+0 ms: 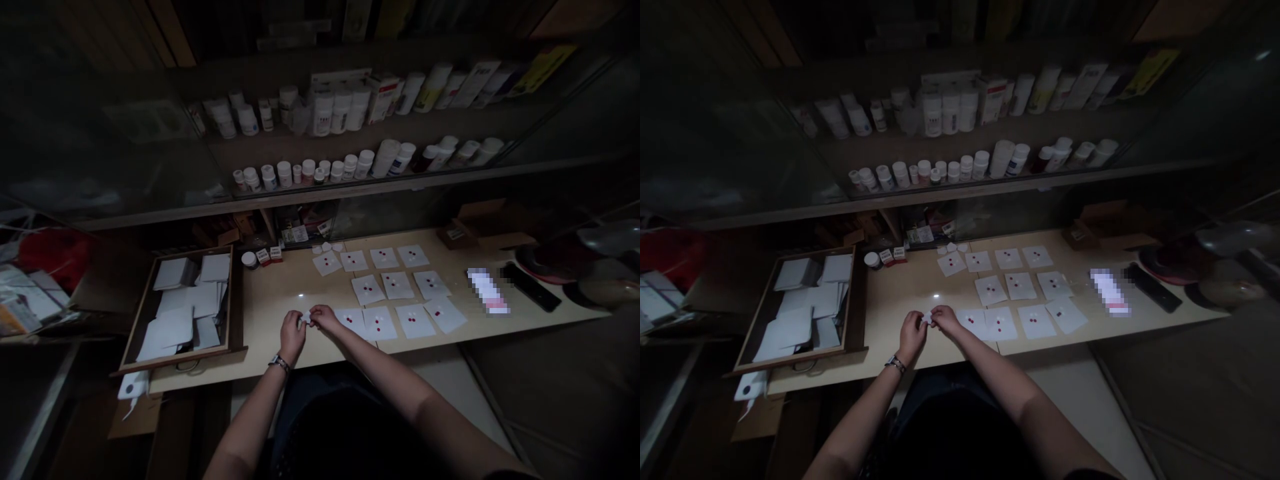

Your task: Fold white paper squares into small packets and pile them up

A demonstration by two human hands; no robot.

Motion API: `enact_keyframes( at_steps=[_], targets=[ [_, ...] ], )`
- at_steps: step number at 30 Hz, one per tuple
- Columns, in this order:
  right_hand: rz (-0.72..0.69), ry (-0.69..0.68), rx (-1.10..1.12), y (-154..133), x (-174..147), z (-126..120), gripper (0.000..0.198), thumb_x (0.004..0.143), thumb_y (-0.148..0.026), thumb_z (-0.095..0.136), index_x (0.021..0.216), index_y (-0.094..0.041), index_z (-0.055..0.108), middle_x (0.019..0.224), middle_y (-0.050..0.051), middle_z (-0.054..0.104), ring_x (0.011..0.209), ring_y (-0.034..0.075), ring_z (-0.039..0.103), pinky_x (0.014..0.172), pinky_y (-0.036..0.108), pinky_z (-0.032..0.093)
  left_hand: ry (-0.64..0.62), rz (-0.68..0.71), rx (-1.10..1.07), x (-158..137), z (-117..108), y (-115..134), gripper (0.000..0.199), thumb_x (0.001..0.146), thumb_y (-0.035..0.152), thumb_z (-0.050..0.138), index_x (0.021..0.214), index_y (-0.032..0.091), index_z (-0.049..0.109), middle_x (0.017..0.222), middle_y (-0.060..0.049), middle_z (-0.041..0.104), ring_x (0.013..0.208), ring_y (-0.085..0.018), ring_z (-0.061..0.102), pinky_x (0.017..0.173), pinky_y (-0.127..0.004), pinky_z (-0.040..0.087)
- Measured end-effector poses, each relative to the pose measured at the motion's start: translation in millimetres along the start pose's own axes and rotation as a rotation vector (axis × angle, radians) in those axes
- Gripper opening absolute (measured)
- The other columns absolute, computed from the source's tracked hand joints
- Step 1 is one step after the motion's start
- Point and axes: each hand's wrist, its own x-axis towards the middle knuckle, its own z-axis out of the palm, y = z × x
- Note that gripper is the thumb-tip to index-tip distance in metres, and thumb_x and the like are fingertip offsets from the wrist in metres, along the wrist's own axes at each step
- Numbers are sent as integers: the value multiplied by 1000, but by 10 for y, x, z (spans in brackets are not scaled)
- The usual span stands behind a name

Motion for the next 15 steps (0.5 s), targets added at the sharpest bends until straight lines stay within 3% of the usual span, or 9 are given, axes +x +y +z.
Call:
enact_keyframes(
  at_steps=[11, 15],
  targets=[
    [9, 2, 18, -25, 5, 36, 10, 58, -15, 53, 68, -18, 55, 50, -4, 60, 49, 13, 59, 39, 17, 33, 46, -88, -65, 56, 81, -73, 9, 77, 16, 54, 85, 19, 56, 89, -5, 56, 86, -20, 56, 79, -32, 47],
    [13, -23, 34, -26, 8, 27, 11, 57, -16, 53, 68, -18, 55, 50, -4, 60, 49, 12, 58, 40, 17, 32, 24, -96, -123, 88, 79, -93, 7, 74, 13, 55, 76, 19, 54, 85, -3, 54, 83, -18, 55, 77, -30, 47]
  ],
)
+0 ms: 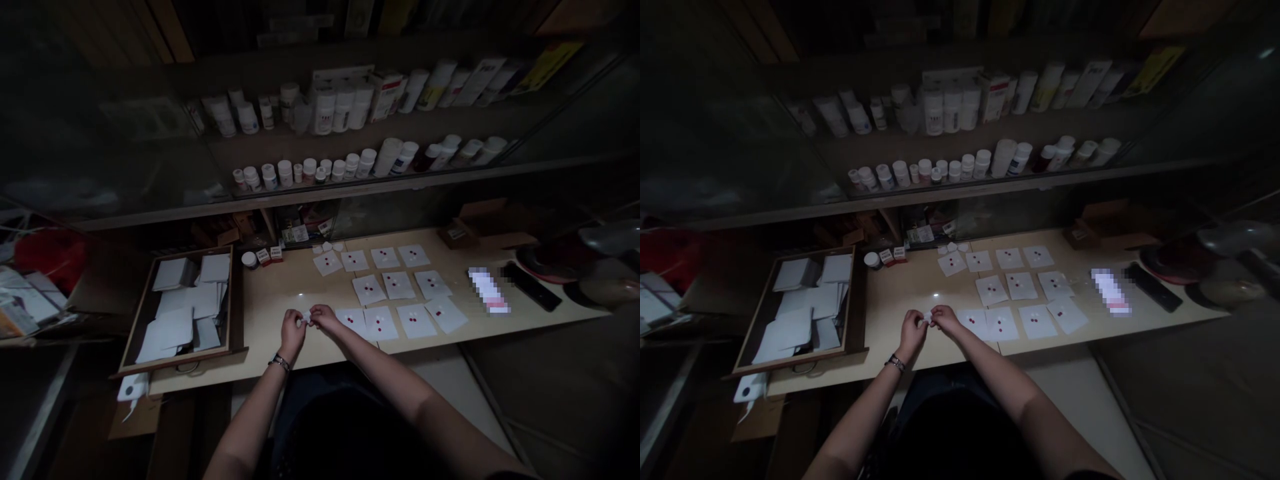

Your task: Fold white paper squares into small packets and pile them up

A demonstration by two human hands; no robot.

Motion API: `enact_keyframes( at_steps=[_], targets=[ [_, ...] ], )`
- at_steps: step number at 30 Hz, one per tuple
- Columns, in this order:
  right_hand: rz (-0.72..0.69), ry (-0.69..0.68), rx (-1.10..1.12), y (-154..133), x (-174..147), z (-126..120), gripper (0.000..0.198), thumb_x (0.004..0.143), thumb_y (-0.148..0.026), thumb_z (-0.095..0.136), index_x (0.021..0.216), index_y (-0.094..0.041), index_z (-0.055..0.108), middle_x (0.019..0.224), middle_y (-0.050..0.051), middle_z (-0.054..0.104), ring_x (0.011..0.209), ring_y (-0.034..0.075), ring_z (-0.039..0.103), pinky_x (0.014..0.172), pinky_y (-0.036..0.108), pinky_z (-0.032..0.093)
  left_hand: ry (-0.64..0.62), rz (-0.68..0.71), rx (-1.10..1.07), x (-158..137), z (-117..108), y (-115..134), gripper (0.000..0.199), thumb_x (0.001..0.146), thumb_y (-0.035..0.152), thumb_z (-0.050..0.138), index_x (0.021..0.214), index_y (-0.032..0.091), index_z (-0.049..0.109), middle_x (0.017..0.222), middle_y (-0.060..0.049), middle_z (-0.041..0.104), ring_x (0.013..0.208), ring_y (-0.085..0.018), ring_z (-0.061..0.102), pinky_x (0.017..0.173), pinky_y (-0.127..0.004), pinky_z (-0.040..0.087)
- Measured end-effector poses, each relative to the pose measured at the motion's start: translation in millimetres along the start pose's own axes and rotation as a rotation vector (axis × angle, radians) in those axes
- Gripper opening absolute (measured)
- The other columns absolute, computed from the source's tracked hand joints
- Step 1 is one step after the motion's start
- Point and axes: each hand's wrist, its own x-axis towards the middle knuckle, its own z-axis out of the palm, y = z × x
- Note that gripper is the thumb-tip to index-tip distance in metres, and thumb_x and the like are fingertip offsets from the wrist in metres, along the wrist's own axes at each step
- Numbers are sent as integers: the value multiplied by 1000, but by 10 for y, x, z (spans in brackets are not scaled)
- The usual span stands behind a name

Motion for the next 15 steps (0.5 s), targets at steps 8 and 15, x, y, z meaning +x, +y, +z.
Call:
enact_keyframes(
  at_steps=[8, 15],
  targets=[
    [-32, -17, 31, -26, 32, 27, 15, 56, -17, 52, 70, -18, 55, 51, -4, 59, 49, 12, 58, 40, 17, 32, -24, 95, 56, -6, -119, 101, 11, 82, 15, 50, 85, 19, 60, 95, -6, 55, 89, -18, 56, 81, -30, 47],
    [-33, -28, 41, -9, 55, 4, 14, 55, -17, 52, 69, -18, 54, 50, -4, 58, 49, 12, 57, 41, 17, 32, -117, 212, 192, -19, -145, 68, 15, 87, 18, 49, 93, 20, 63, 103, -7, 56, 94, -18, 55, 82, -29, 46]
  ],
)
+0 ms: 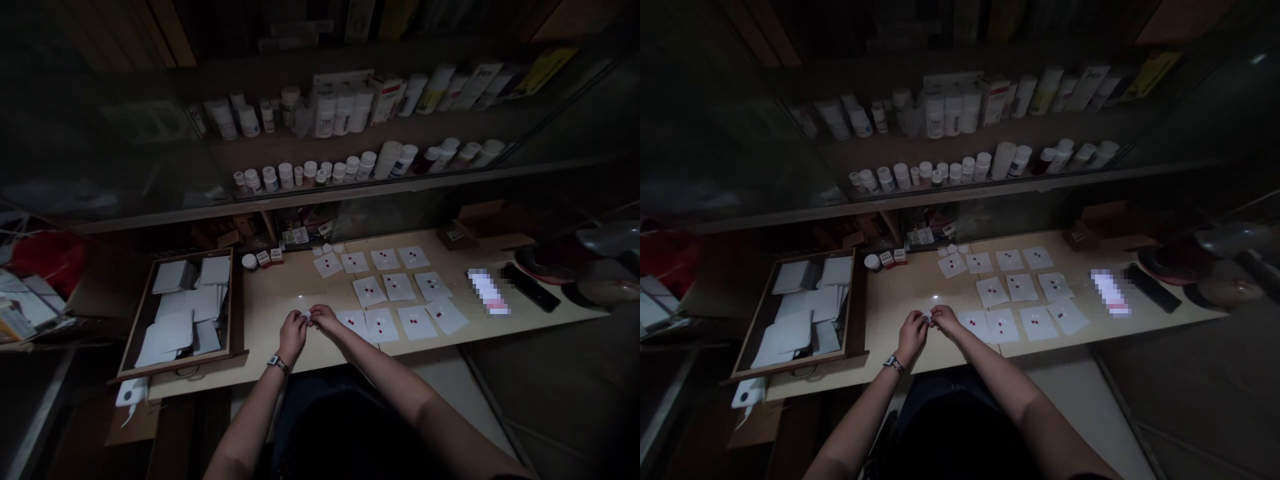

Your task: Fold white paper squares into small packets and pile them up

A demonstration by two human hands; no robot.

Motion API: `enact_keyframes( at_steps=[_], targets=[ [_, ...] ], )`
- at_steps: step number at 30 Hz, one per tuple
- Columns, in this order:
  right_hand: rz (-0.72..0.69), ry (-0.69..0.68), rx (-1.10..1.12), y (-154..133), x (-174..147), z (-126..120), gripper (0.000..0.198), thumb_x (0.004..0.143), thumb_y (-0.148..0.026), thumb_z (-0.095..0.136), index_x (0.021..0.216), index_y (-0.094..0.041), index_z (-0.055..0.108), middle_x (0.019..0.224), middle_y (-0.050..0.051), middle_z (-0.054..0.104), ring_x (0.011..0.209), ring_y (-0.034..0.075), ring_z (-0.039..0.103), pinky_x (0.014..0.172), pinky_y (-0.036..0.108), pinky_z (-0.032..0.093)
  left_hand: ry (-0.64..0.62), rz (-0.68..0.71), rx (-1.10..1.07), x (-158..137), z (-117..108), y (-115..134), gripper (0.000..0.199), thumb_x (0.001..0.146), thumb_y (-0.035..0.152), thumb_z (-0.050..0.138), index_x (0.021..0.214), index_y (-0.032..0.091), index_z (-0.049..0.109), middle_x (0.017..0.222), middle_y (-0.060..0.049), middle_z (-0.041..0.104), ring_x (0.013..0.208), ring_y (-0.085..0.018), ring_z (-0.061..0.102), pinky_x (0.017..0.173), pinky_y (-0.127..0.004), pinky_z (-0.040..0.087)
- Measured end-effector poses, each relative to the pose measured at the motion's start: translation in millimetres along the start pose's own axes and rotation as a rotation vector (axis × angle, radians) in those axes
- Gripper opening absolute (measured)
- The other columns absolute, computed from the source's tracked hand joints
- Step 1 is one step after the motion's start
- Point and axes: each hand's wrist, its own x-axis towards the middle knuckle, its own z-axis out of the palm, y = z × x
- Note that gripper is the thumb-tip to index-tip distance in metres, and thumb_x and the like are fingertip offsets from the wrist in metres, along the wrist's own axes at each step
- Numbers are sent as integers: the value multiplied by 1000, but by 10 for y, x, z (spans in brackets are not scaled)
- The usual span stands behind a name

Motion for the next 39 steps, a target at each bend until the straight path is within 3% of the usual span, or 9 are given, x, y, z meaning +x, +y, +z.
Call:
enact_keyframes(
  at_steps=[6, 12, 14, 16, 18, 20, 27, 33, 39],
  targets=[
    [27, 28, -16, 105, 48, 39, 15, 53, -15, 51, 67, -19, 53, 49, -6, 57, 50, 13, 58, 41, 18, 32, -39, -57, 37, 50, 3, -2, 8, 83, 13, 51, 84, 18, 57, 94, -6, 55, 84, -17, 55, 75, -27, 44],
    [-11, 40, -122, 144, 75, 21, 13, 60, -14, 50, 71, -19, 54, 52, -4, 57, 52, 14, 59, 45, 19, 36, -88, -88, -9, 108, 2, -46, 11, 81, 9, 48, 77, 18, 53, 87, -6, 53, 77, -17, 53, 73, -28, 44],
    [-114, 71, -219, 132, 51, -1, 16, 62, -13, 50, 75, -19, 56, 58, -3, 59, 57, 14, 59, 52, 21, 41, -77, -91, -59, 130, 19, -71, 13, 80, 7, 48, 74, 17, 52, 85, -5, 52, 77, -17, 53, 73, -28, 44],
    [-306, 117, -373, 101, 3, -29, 21, 63, -11, 51, 80, -20, 58, 70, -2, 62, 66, 14, 60, 61, 23, 44, -50, -88, -107, 147, 38, -93, 13, 78, 6, 48, 73, 17, 52, 84, -5, 52, 77, -17, 53, 74, -29, 44],
    [-479, 125, -561, 58, -60, -58, 22, 65, -11, 54, 82, -20, 62, 82, 0, 63, 75, 14, 59, 68, 23, 43, -32, -82, -131, 156, 49, -108, 13, 78, 6, 48, 74, 17, 52, 85, -5, 52, 78, -17, 53, 75, -30, 45],
    [-553, 88, -727, 15, -115, -78, 18, 68, -13, 58, 83, -21, 65, 86, 2, 63, 79, 15, 57, 70, 23, 41, -38, -71, -121, 155, 50, -113, 12, 79, 7, 47, 75, 17, 52, 86, -6, 52, 79, -17, 52, 76, -30, 45],
    [-495, -1, -982, -33, -91, -66, 9, 80, -24, 59, 83, -20, 67, 77, 2, 62, 73, 15, 53, 63, 22, 33, -92, -61, -17, 128, 23, -79, 11, 84, 12, 45, 82, 17, 55, 93, -7, 53, 84, -18, 52, 77, -30, 44],
    [-472, 2, -897, 22, 10, -57, 12, 83, -16, 53, 83, -17, 65, 81, 4, 62, 77, 16, 54, 68, 23, 35, 33, -63, -54, 103, 14, -63, 7, 83, 14, 50, 84, 18, 56, 92, -7, 55, 88, -20, 54, 80, -33, 46],
    [-476, 3, -842, 71, 42, -66, 19, 90, -18, 44, 85, -18, 62, 86, 5, 61, 82, 16, 53, 72, 25, 37, 66, 39, -60, 37, 38, -64, 26, 87, 14, 46, 109, 21, 57, 111, -9, 56, 100, -20, 56, 86, -32, 47]
  ],
)
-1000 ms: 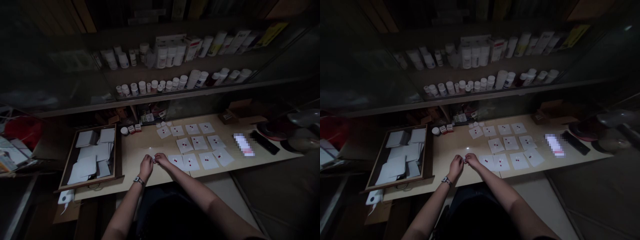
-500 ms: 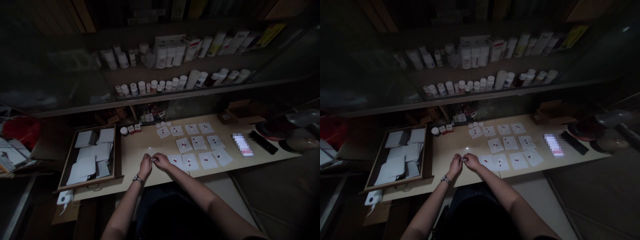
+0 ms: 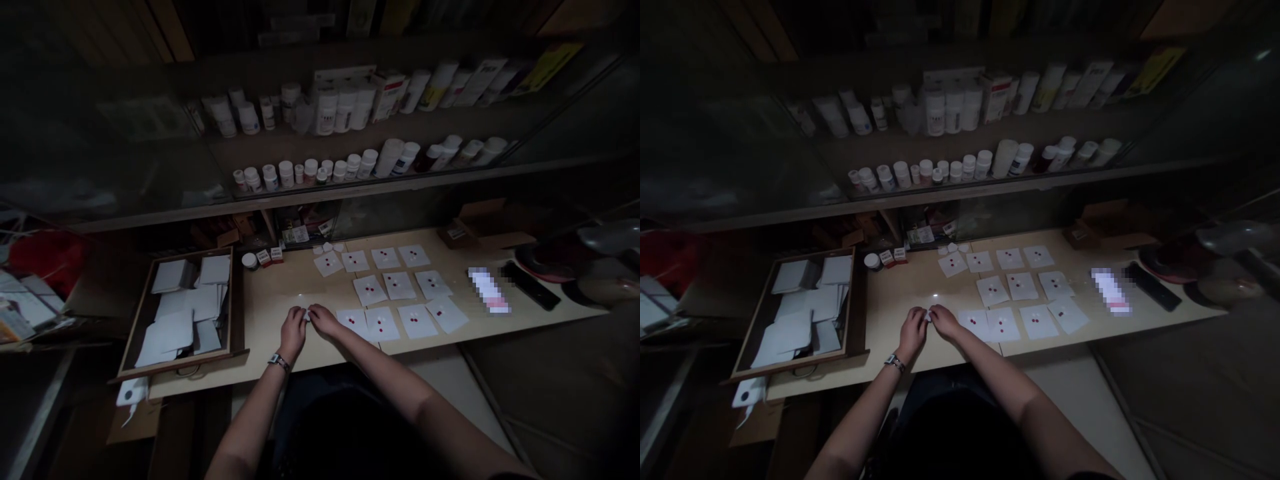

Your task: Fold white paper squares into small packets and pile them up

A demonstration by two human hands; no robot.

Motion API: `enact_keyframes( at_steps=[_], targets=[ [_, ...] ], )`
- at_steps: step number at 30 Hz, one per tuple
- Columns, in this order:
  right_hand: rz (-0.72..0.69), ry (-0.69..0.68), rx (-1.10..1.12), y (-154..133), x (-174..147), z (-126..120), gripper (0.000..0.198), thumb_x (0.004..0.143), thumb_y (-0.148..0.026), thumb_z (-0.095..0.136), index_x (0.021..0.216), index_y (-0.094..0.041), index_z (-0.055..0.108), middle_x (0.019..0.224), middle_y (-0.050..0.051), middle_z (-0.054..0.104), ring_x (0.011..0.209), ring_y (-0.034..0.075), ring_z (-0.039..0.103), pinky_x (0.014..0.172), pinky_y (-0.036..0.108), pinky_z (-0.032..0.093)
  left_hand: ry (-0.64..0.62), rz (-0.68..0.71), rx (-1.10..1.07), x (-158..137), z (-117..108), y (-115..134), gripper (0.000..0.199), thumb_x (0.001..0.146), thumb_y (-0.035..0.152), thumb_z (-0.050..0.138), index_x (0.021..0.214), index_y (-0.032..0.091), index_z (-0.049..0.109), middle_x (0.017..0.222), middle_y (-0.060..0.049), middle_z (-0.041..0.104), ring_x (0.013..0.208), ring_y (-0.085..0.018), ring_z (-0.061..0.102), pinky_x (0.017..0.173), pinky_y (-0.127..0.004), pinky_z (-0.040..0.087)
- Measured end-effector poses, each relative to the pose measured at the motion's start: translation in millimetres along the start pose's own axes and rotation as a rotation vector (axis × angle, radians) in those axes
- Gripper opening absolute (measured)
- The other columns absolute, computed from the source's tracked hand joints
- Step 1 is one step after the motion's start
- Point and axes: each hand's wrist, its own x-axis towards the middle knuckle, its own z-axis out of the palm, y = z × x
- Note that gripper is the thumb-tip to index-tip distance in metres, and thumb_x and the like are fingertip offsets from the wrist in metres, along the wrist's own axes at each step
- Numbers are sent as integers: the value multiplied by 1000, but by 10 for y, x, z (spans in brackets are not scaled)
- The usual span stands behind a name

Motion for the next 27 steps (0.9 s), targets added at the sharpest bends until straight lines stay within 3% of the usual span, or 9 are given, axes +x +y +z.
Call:
enact_keyframes(
  at_steps=[5, 13, 18, 23, 27],
  targets=[
    [24, -16, -4, 6, 45, -17, 19, 88, -16, 45, 77, -16, 60, 80, 4, 60, 77, 16, 53, 72, 25, 37, -39, 8, -8, 7, 21, 4, 25, 87, 13, 45, 104, 21, 62, 106, -7, 61, 97, -19, 58, 86, -32, 48],
    [47, 10, 178, -51, 55, -86, 15, 80, -12, 49, 70, -16, 60, 72, 1, 61, 71, 14, 55, 67, 22, 39, -31, -85, -164, 43, 12, 6, 20, 84, 15, 52, 100, 18, 62, 103, -9, 64, 97, -20, 59, 88, -35, 47],
    [53, 40, 207, -63, 19, -100, 12, 74, -11, 52, 70, -16, 62, 70, 0, 61, 68, 13, 55, 62, 21, 39, -7, -147, -244, 78, 28, 8, 10, 81, 17, 55, 85, 17, 64, 89, -7, 63, 85, -18, 59, 77, -31, 48],
    [52, 43, 164, -80, -16, -128, 11, 68, -9, 57, 72, -16, 63, 67, -1, 61, 63, 12, 53, 60, 20, 39, 13, -136, -251, 129, 33, 1, 7, 80, 18, 57, 76, 17, 63, 83, -5, 59, 80, -17, 57, 75, -30, 47],
    [-37, 35, 85, -136, -65, -197, 20, 73, -9, 54, 88, -17, 64, 75, 0, 63, 67, 13, 55, 62, 21, 39, 3, -106, -216, 159, 25, 1, 10, 80, 15, 53, 74, 16, 60, 86, -6, 55, 83, -18, 56, 77, -31, 47]
  ],
)
